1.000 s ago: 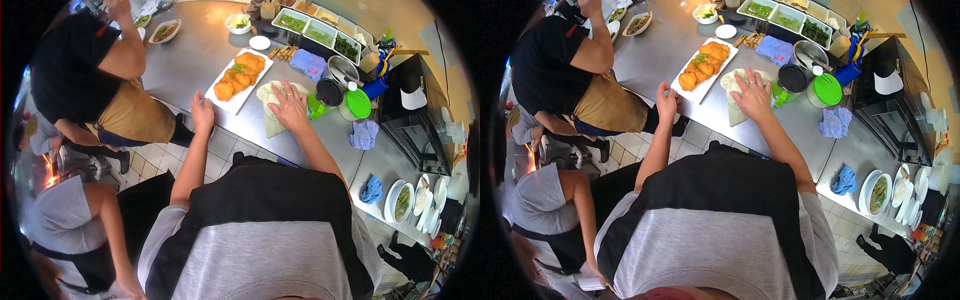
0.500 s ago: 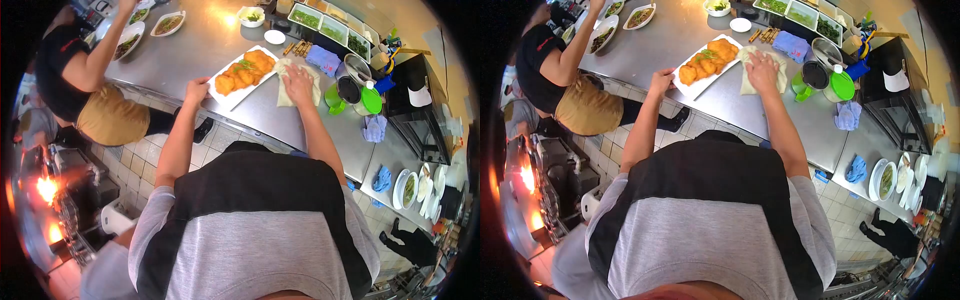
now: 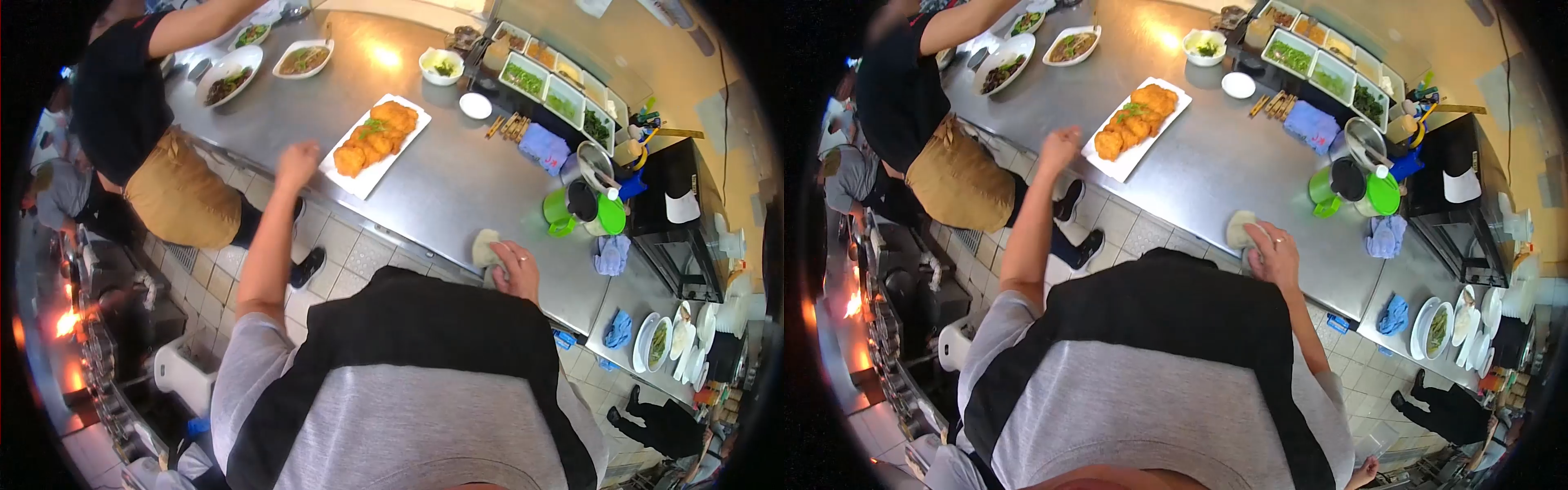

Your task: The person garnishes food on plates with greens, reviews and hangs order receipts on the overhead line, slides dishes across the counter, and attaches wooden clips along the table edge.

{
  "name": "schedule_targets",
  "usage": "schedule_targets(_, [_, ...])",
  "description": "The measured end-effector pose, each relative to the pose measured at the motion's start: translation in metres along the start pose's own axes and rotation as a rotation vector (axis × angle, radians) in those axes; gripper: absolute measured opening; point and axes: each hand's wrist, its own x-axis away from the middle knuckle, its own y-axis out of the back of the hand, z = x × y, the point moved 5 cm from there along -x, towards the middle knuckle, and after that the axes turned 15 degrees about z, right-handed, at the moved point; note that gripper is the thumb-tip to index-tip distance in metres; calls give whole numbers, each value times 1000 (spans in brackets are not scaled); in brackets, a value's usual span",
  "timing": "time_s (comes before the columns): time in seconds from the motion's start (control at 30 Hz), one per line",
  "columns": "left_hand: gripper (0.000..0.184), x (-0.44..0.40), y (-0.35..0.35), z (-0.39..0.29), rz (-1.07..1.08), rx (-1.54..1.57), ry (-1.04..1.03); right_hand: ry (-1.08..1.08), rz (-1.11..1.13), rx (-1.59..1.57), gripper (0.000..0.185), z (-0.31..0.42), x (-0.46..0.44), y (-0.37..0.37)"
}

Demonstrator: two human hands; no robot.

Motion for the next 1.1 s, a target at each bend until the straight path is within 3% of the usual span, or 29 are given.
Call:
schedule_targets(0.03, [26, 1, 31, -32, -192, -448, -101, -27, -43, 63, 49, 2, -3, 16])
schedule_targets(0.1, [35, 23, 99, -107, -720, -585, -551, -79, -79, 137, 49, -6, -8, 24])
schedule_targets(0.2, [61, 20, 176, -178, -1071, -897, -657, -151, 70, 299, 43, 7, -31, 18])
schedule_targets(0.3, [68, -24, 239, -168, -960, -1180, -235, -149, 103, 340, 44, -5, -44, -23])
schedule_targets(0.4, [75, -22, 269, -139, -869, -1236, 161, -155, 80, 342, 47, -6, -49, -24])
schedule_targets(0.47, [77, -9, 273, -126, -772, -1247, 277, -150, 71, 304, 48, -6, -48, -22])
schedule_targets(0.7, [71, -20, 286, -71, -941, -1260, -341, -156, 90, 293, 49, -17, -61, -11])
schedule_targets(0.8, [67, -28, 286, -54, -865, -1154, -312, -175, 67, 301, 51, -20, -68, -4])
schedule_targets(0.9, [61, -12, 277, -71, -925, -1226, -9, -236, 58, 287, 49, -24, -75, -4])
schedule_targets(1.0, [53, -88, 239, 20, -669, -864, -179, -327, -13, 303, 47, -44, -86, -17])
schedule_targets(1.03, [51, -107, 235, 44, -565, -764, -235, -346, -96, 301, 38, -47, -90, -15])
schedule_targets(1.07, [43, -93, 188, 31, -266, -442, -245, -349, -144, 238, 34, -52, -92, -17])
schedule_targets(1.1, [33, -116, 140, 72, 45, -394, -281, -351, -192, 177, 31, -58, -94, -18])
